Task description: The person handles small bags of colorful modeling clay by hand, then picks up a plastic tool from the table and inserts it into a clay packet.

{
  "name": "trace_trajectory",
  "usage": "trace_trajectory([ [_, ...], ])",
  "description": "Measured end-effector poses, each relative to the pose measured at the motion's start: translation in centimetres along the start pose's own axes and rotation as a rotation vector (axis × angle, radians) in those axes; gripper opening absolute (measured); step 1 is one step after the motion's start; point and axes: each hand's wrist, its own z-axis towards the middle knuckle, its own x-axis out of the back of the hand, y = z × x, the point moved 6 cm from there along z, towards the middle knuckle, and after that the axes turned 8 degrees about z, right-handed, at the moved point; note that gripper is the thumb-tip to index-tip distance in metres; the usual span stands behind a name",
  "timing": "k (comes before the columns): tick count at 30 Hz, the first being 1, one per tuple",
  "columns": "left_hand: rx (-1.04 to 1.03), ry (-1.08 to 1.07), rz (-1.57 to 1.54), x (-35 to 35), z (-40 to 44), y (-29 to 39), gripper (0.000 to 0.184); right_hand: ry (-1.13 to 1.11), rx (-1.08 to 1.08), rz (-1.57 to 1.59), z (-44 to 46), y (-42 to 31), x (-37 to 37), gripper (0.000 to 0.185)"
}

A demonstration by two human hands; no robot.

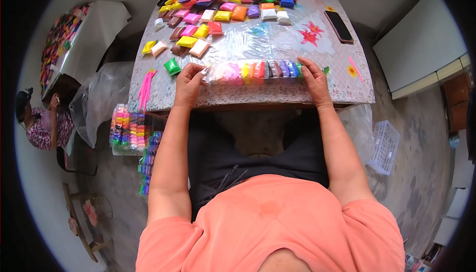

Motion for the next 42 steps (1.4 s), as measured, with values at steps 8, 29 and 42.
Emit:
trace_trajectory([
  [8,0.041,0.142,0.038,2.1,0.7,-0.1,0.01,0.032,-0.016,0.007,-0.2,-0.5,0.0,0.03],
  [29,-0.455,-0.362,1.393,-14.4,-1.0,8.9,0.084,0.108,0.059,0.054,-0.2,0.2,0.8,0.039],
  [42,-0.396,-0.265,1.383,-15.1,-0.9,7.9,0.054,0.206,0.056,-0.293,-3.7,-1.5,-0.1,0.059],
])
